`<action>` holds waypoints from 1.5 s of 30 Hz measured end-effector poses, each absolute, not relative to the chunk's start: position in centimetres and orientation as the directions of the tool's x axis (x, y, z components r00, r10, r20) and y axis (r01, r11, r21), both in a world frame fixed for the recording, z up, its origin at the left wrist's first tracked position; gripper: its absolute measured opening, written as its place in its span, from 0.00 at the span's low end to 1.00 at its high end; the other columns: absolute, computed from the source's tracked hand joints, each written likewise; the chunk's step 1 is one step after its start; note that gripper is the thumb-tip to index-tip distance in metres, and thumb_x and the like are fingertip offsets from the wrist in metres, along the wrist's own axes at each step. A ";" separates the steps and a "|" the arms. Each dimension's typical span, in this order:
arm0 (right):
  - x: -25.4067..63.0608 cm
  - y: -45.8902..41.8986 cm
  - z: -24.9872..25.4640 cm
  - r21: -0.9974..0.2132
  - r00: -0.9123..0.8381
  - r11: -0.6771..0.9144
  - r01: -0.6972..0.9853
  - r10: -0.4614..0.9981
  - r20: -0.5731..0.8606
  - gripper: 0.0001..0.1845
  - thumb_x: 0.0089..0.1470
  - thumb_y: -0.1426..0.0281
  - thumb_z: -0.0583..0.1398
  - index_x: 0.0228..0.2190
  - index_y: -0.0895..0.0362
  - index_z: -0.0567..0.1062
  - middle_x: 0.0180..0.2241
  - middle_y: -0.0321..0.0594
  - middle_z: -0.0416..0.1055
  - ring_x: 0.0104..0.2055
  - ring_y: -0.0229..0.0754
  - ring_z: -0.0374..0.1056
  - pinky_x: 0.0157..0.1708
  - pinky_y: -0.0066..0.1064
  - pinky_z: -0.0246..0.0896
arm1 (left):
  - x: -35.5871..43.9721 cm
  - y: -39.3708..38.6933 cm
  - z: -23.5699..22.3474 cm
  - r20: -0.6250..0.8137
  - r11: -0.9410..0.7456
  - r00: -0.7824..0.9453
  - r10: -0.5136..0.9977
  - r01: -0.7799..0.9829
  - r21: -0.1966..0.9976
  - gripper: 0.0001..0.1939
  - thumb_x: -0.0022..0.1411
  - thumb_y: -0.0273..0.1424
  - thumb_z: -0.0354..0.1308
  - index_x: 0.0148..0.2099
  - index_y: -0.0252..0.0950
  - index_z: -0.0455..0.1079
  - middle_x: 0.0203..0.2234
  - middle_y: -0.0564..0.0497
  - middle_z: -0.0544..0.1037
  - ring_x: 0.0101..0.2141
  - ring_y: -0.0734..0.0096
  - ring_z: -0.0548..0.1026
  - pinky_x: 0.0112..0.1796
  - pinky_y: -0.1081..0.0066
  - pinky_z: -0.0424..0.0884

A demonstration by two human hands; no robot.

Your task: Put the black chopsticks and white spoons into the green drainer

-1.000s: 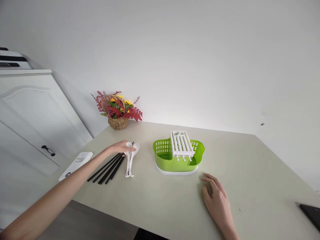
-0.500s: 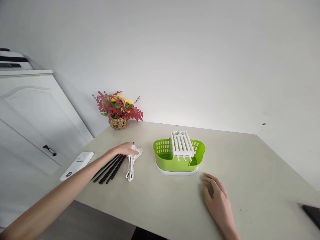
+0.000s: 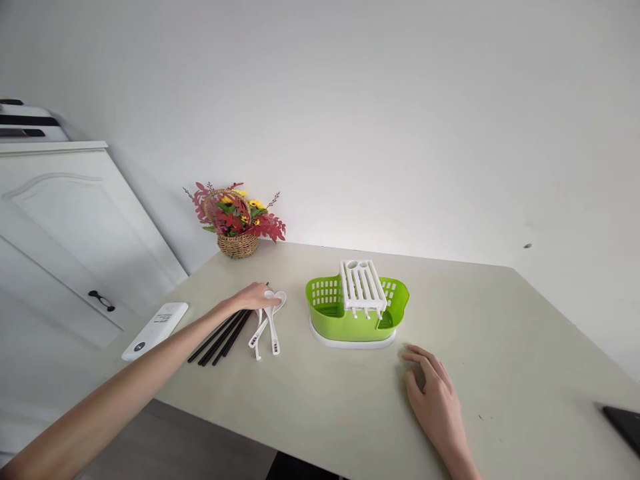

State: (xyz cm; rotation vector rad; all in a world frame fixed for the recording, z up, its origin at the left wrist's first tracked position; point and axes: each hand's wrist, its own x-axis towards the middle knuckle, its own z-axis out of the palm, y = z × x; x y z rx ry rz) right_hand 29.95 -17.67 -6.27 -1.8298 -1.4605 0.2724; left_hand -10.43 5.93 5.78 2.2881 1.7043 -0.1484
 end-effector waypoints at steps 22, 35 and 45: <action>29.9 -17.7 -6.2 -0.656 0.311 -0.036 0.754 0.899 0.308 0.17 0.58 0.62 0.52 0.42 0.49 0.77 0.56 0.39 0.73 0.52 0.49 0.72 0.42 0.38 0.68 | -8.1 4.0 4.8 -0.037 -0.204 0.201 0.979 0.966 -0.157 0.37 0.66 0.60 0.41 0.48 0.33 0.77 0.40 0.34 0.83 0.45 0.44 0.80 0.44 0.58 0.71; 29.8 -17.8 -5.8 -0.692 0.311 -0.026 0.721 0.905 0.290 0.16 0.58 0.62 0.52 0.42 0.49 0.77 0.56 0.39 0.73 0.55 0.49 0.70 0.46 0.40 0.67 | -6.9 2.4 5.9 0.181 -0.310 0.344 0.921 0.931 -0.192 0.26 0.69 0.50 0.50 0.49 0.32 0.74 0.46 0.34 0.76 0.49 0.45 0.74 0.48 0.55 0.68; 30.0 -17.8 -5.8 -0.705 0.308 -0.021 0.709 0.908 0.283 0.16 0.59 0.62 0.52 0.42 0.50 0.77 0.55 0.40 0.74 0.56 0.49 0.69 0.49 0.41 0.66 | -4.2 -5.8 4.5 0.225 -0.726 0.699 0.679 0.685 0.062 0.14 0.74 0.38 0.48 0.51 0.41 0.73 0.45 0.48 0.79 0.34 0.67 0.79 0.34 0.69 0.71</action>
